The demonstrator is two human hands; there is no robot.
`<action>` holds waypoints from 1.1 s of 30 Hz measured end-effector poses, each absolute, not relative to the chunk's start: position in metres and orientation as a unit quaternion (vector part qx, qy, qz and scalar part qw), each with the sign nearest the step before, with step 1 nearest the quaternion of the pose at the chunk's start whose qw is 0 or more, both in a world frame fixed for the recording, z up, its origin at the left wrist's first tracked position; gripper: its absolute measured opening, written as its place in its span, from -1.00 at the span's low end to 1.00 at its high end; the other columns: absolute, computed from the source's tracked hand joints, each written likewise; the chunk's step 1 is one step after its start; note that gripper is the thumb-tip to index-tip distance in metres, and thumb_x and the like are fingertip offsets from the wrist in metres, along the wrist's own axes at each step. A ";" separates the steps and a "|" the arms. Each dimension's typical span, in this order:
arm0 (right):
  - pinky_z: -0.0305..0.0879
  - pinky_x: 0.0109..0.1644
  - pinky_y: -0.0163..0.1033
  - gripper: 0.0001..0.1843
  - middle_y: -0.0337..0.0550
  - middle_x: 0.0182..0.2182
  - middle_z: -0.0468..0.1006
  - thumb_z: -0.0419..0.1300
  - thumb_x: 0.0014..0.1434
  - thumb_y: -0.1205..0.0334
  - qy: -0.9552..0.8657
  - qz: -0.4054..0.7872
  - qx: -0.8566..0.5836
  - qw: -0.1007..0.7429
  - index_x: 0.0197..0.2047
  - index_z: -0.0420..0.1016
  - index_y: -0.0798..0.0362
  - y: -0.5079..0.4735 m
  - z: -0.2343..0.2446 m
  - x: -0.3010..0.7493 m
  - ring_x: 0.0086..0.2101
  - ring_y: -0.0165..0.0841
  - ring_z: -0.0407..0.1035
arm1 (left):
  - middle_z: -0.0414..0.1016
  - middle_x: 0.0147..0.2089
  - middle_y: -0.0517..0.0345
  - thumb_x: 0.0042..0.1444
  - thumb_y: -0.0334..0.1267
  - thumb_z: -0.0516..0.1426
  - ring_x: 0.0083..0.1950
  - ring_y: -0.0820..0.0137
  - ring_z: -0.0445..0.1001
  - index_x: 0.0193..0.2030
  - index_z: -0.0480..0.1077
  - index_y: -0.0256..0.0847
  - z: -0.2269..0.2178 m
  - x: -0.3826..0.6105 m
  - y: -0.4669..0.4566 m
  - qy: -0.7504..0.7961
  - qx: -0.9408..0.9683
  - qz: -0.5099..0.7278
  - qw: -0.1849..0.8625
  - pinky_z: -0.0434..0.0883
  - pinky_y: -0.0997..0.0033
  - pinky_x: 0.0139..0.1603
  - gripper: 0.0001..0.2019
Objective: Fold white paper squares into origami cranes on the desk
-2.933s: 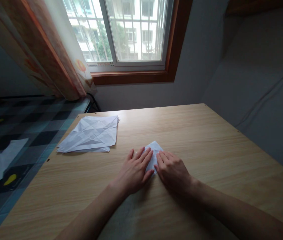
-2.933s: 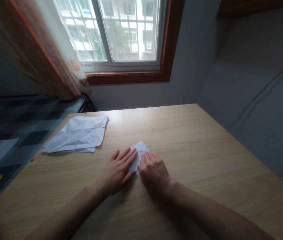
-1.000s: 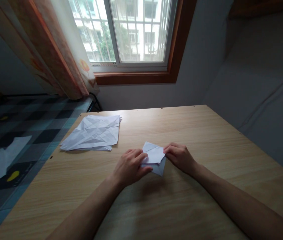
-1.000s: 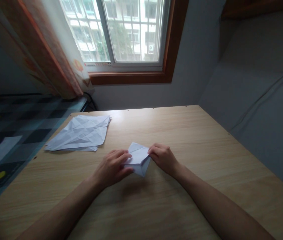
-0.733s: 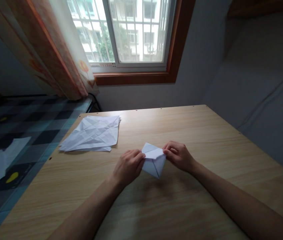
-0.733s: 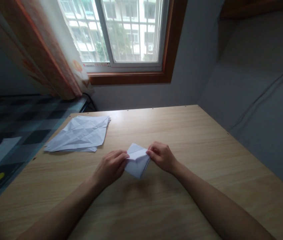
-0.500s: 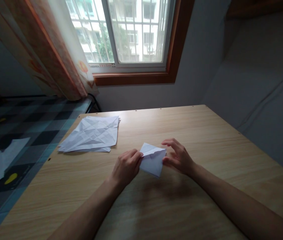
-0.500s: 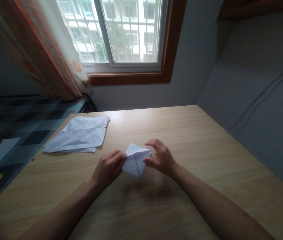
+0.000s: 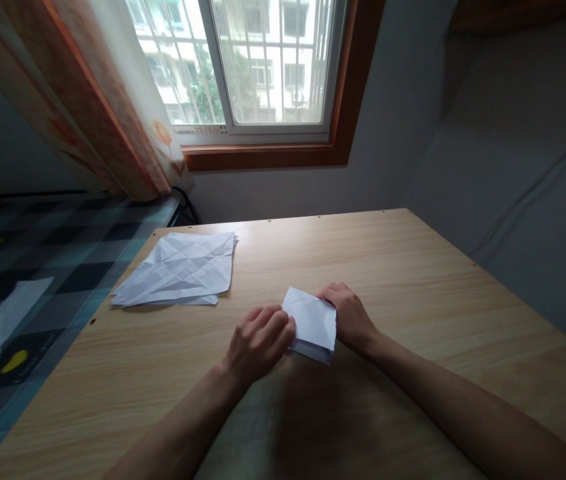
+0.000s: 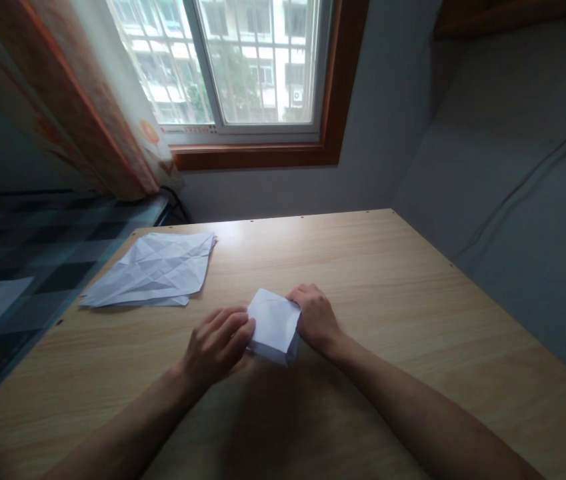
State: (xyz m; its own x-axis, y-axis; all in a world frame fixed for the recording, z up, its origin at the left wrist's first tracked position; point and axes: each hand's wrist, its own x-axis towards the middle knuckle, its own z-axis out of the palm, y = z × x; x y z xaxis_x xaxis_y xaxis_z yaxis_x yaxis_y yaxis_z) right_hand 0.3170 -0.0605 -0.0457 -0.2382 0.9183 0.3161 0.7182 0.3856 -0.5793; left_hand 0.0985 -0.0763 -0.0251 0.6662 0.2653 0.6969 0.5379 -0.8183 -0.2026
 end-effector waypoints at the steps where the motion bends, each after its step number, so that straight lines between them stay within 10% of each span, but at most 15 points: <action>1: 0.28 -0.13 -0.16 -0.80 -0.08 -0.34 0.56 0.15 0.08 0.52 -0.770 0.157 -0.533 0.314 -0.33 0.53 0.08 -0.060 -0.046 0.317 -0.23 -0.22 0.36 | 0.45 -0.35 0.08 0.23 -0.45 0.00 -0.21 0.30 0.45 -0.21 0.31 -0.24 -0.025 0.099 -0.076 -0.226 -0.890 -0.340 0.203 0.35 0.33 -0.20 -0.89; 11: 0.29 -0.27 -0.17 -0.86 -0.16 -0.40 0.37 0.12 0.07 0.42 -0.702 -0.028 -0.454 0.548 -0.30 0.27 0.02 -0.074 -0.050 0.314 -0.34 -0.27 0.29 | 0.36 -0.51 0.21 0.21 -0.38 -0.01 -0.49 0.39 0.33 -0.28 0.30 -0.21 -0.029 0.096 -0.073 -0.311 -0.873 -0.327 0.184 0.25 0.37 -0.41 -0.92; 20: 0.40 -0.06 -0.06 -0.72 0.09 -0.09 0.53 0.19 0.21 0.20 -0.906 0.009 -0.316 0.283 -0.04 0.45 0.13 -0.080 -0.049 0.298 -0.11 -0.15 0.42 | 0.49 -0.46 0.18 0.19 -0.40 0.01 -0.50 0.41 0.46 0.06 0.25 -0.26 -0.036 0.096 -0.071 -0.349 -0.844 -0.382 0.145 0.36 0.43 -0.42 -0.71; 27: 0.41 0.04 -0.09 -0.86 0.03 -0.09 0.57 0.16 0.24 0.30 -0.900 0.050 -0.334 0.275 -0.13 0.48 0.10 -0.076 -0.054 0.300 -0.05 -0.19 0.45 | 0.45 -0.45 0.21 0.21 -0.38 0.03 -0.47 0.42 0.46 0.15 0.22 -0.25 -0.041 0.093 -0.068 -0.380 -0.813 -0.419 0.137 0.37 0.46 -0.41 -0.64; 33: 0.45 -0.04 -0.11 -0.89 0.09 -0.16 0.57 0.16 0.26 0.28 -0.900 0.032 -0.336 0.277 -0.22 0.47 0.15 -0.077 -0.053 0.301 -0.13 -0.18 0.48 | 0.36 0.03 -0.06 0.17 -0.49 0.06 -0.10 0.29 0.45 0.24 0.20 -0.08 -0.040 0.091 -0.065 -0.341 -0.816 -0.426 0.190 0.46 0.26 -0.11 -0.50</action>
State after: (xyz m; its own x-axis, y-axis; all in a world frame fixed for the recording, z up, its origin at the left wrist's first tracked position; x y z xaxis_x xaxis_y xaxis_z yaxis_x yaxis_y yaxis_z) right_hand 0.3009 -0.0767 -0.0533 -0.6210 0.6224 0.4764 0.5870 0.7721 -0.2435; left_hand 0.0909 -0.0652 -0.0401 0.4043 0.3937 0.8255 0.7185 -0.6952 -0.0203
